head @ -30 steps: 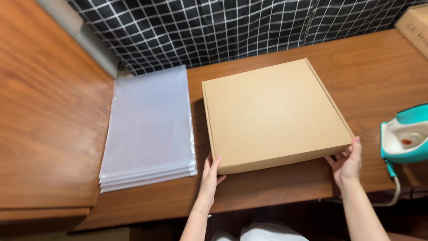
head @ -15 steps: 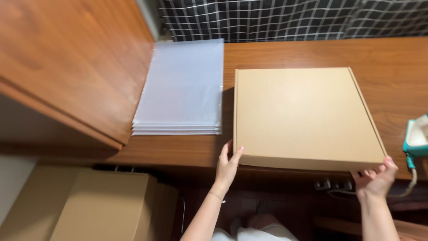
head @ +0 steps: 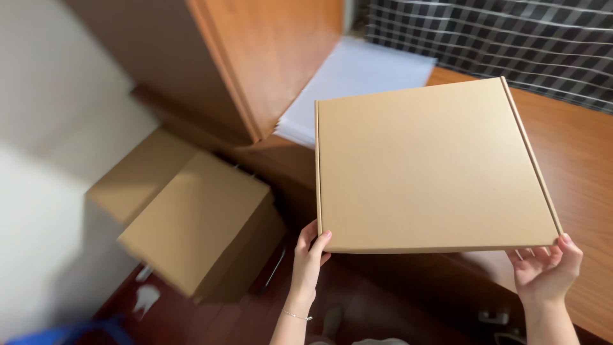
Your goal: The person opens a cardboard box, places a folded light purple garment inside a clear plastic bag, and seals it. They then remove the garment, place it on a green hanger, and hang it on a clothing rack. Finally, they close the empty cardboard box and stack it with other boxes.
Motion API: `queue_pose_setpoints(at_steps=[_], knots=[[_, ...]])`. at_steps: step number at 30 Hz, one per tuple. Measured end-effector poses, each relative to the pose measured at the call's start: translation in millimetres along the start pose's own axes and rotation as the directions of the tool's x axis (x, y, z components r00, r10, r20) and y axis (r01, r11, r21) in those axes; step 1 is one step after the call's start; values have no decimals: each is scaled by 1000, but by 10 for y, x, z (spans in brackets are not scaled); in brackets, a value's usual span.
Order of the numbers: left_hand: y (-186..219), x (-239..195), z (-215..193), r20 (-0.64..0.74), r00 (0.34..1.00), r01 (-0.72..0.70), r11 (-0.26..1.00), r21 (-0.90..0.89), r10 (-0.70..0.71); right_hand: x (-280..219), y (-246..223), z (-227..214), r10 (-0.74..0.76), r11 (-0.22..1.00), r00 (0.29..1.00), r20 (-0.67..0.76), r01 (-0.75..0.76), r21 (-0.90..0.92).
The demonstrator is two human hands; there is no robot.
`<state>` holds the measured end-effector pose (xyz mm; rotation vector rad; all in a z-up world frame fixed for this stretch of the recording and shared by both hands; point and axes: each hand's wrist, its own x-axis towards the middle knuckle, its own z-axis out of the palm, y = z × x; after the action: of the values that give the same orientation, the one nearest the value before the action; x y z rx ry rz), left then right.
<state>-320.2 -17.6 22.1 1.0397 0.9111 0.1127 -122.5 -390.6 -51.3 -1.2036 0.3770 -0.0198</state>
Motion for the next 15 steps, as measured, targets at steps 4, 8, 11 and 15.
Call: queue_pose_setpoints(at_steps=[4,8,11,15], knots=[[-251,-302,-361,-160,986,-66,993,-100,50,125,301,305,93,995,986,141,-89,-35],[-398,-678,-771,-316,948,-94,978,-187,30,-18,530,762,177,982,939,294,-148,-117],[-632,-888,-1094,-433,901,-148,943,-297,5,-44,829,1014,243,965,884,399,-179,-191],[-767,-1228,-1406,-538,842,-199,904,-378,-39,-157,1159,1277,259,957,782,567,-126,-262]])
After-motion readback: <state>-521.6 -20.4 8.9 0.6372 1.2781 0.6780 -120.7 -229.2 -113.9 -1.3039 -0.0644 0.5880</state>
